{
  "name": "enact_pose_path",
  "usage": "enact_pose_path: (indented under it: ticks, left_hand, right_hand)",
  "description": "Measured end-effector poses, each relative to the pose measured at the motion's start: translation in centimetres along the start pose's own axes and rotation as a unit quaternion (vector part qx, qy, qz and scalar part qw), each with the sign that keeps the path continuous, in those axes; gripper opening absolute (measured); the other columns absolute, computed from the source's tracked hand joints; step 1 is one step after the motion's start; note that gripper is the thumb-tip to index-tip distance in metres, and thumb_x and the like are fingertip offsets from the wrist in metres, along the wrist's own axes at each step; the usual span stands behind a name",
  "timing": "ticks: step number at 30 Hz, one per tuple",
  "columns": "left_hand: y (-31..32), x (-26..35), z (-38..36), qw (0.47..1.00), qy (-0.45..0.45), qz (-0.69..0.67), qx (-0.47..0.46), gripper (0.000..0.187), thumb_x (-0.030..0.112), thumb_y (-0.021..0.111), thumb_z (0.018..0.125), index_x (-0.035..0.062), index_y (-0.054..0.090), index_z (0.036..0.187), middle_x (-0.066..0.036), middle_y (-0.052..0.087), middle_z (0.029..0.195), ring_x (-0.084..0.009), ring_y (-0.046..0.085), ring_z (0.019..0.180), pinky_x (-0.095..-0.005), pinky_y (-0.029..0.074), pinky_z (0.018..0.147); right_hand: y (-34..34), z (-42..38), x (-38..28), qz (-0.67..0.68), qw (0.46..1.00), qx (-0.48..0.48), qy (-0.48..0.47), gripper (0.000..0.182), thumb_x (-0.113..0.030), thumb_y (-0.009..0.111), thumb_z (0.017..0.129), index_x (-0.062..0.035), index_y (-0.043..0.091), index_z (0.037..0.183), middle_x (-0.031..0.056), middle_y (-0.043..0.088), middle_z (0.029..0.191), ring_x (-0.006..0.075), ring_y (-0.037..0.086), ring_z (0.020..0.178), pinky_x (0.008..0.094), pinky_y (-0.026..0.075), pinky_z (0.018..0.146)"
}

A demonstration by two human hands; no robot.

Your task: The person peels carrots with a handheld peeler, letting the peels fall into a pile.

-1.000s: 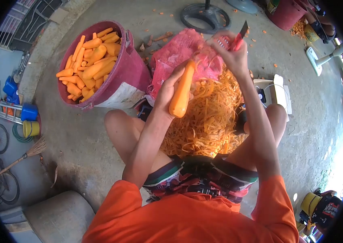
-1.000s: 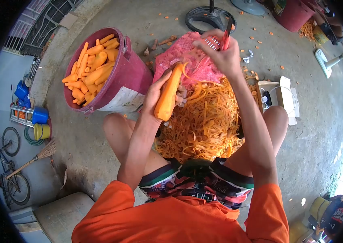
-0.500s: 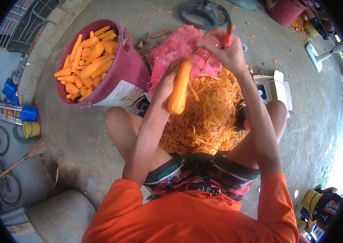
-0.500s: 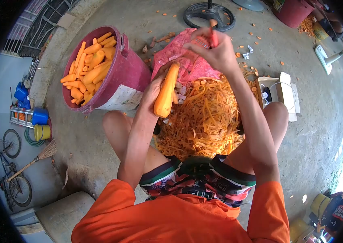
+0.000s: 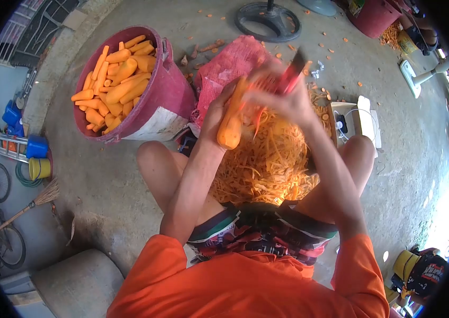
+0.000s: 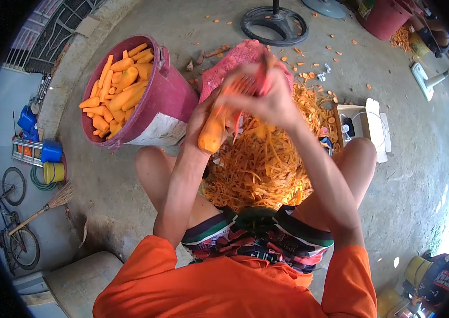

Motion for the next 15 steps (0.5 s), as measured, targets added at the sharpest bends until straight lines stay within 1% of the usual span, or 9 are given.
enact_pose_path:
  ticks: [2, 4, 5, 6, 9, 10, 12, 13, 15]
  left_hand:
    - [-0.3, 0.5, -0.2, 0.996, 0.025, 0.039, 0.08, 0.03, 0.031, 0.058, 0.104, 0.0167, 0.061, 0.13, -0.002, 0.068, 0.108, -0.0103, 0.067, 0.076, -0.025, 0.055, 0.053]
    - [-2.8, 0.2, -0.4, 0.995, -0.008, 0.065, -0.069, 0.032, 0.032, 0.059, 0.103, 0.0158, 0.061, 0.13, -0.001, 0.068, 0.107, -0.0089, 0.067, 0.075, -0.024, 0.054, 0.051]
    - [-4.2, -0.3, 0.7, 0.997, -0.028, -0.032, -0.066, 0.032, 0.032, 0.048, 0.108, 0.0166, 0.058, 0.134, -0.012, 0.068, 0.099, -0.0177, 0.067, 0.08, -0.0294, 0.057, 0.055]
    - [-4.3, -0.5, 0.7, 0.997, -0.026, -0.035, -0.067, 0.032, 0.032, 0.048, 0.108, 0.0166, 0.058, 0.134, -0.012, 0.068, 0.099, -0.0177, 0.067, 0.08, -0.0294, 0.057, 0.055]
    - [-4.3, 0.2, 0.9, 0.999, -0.018, 0.028, -0.039, 0.032, 0.034, 0.049, 0.107, 0.0184, 0.058, 0.134, -0.011, 0.067, 0.101, -0.0178, 0.068, 0.084, -0.0305, 0.057, 0.054]
    - [-4.3, 0.3, 1.0, 0.997, 0.018, 0.068, -0.034, 0.035, 0.033, 0.052, 0.106, 0.0151, 0.057, 0.136, -0.01, 0.066, 0.107, -0.0178, 0.066, 0.093, -0.0311, 0.057, 0.065]
    - [-3.7, 0.5, 1.6, 0.984, 0.091, 0.149, -0.029, 0.042, 0.032, 0.056, 0.103, 0.0086, 0.054, 0.138, -0.008, 0.064, 0.121, -0.0179, 0.064, 0.111, -0.0322, 0.057, 0.088]
    - [-2.7, 0.6, 1.8, 0.974, 0.077, 0.185, -0.102, 0.046, 0.031, 0.057, 0.102, 0.0041, 0.052, 0.139, -0.008, 0.06, 0.131, -0.0173, 0.061, 0.12, -0.0291, 0.053, 0.098]
    - [-2.4, 0.2, 0.8, 0.975, 0.087, 0.187, -0.079, 0.046, 0.031, 0.057, 0.102, 0.0053, 0.052, 0.14, -0.008, 0.06, 0.131, -0.0174, 0.06, 0.121, -0.0298, 0.052, 0.099]
  right_hand:
    - [2.2, -0.8, -3.5, -0.111, 0.978, -0.096, -0.148, 0.019, -0.011, 0.085, 0.082, -0.0018, 0.071, 0.092, 0.0061, 0.073, 0.093, 0.0138, 0.07, 0.083, 0.0288, 0.056, 0.072]
    - [0.7, 0.1, 0.3, -0.119, 0.982, -0.072, -0.128, 0.02, -0.01, 0.086, 0.081, -0.0015, 0.071, 0.092, 0.0056, 0.073, 0.093, 0.0148, 0.07, 0.083, 0.0298, 0.056, 0.074]
    - [-1.5, 1.2, 2.3, -0.035, 0.999, 0.006, -0.032, 0.02, -0.01, 0.086, 0.081, -0.0007, 0.071, 0.091, 0.0051, 0.074, 0.093, 0.0146, 0.07, 0.084, 0.0305, 0.056, 0.075]
    - [-3.0, 1.4, 3.7, 0.049, 0.993, 0.082, 0.064, 0.02, -0.009, 0.086, 0.08, 0.0, 0.071, 0.09, 0.0046, 0.074, 0.092, 0.0144, 0.07, 0.084, 0.0312, 0.056, 0.076]
    - [-2.8, 1.4, 3.1, 0.032, 0.995, 0.059, 0.069, 0.02, -0.008, 0.086, 0.081, 0.0013, 0.071, 0.091, 0.0043, 0.074, 0.092, 0.0134, 0.069, 0.085, 0.0313, 0.056, 0.079]
    - [-2.0, 0.8, 2.2, 0.031, 0.995, 0.057, 0.07, 0.02, -0.008, 0.086, 0.081, 0.0013, 0.071, 0.091, 0.0043, 0.074, 0.092, 0.0134, 0.069, 0.085, 0.0313, 0.056, 0.079]
    - [1.6, -0.1, -1.7, -0.096, 0.986, -0.093, -0.098, 0.02, -0.008, 0.085, 0.082, 0.0009, 0.071, 0.094, 0.0042, 0.074, 0.092, 0.0121, 0.069, 0.086, 0.0303, 0.056, 0.079]
    - [2.2, -0.2, -1.8, -0.096, 0.987, -0.091, -0.096, 0.02, -0.008, 0.085, 0.082, 0.0009, 0.071, 0.094, 0.0042, 0.074, 0.092, 0.0121, 0.069, 0.086, 0.0303, 0.056, 0.079]
    - [3.3, -0.5, -1.7, -0.063, 0.988, -0.12, -0.075, 0.022, -0.009, 0.087, 0.08, -0.0006, 0.072, 0.094, 0.0039, 0.073, 0.092, 0.0123, 0.068, 0.086, 0.0289, 0.054, 0.079]
Point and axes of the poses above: each hand's wrist, its own z-axis towards the middle knuckle, its own y-axis out of the palm, x = y × z, the point moved 4 cm from there along z, towards the middle knuckle
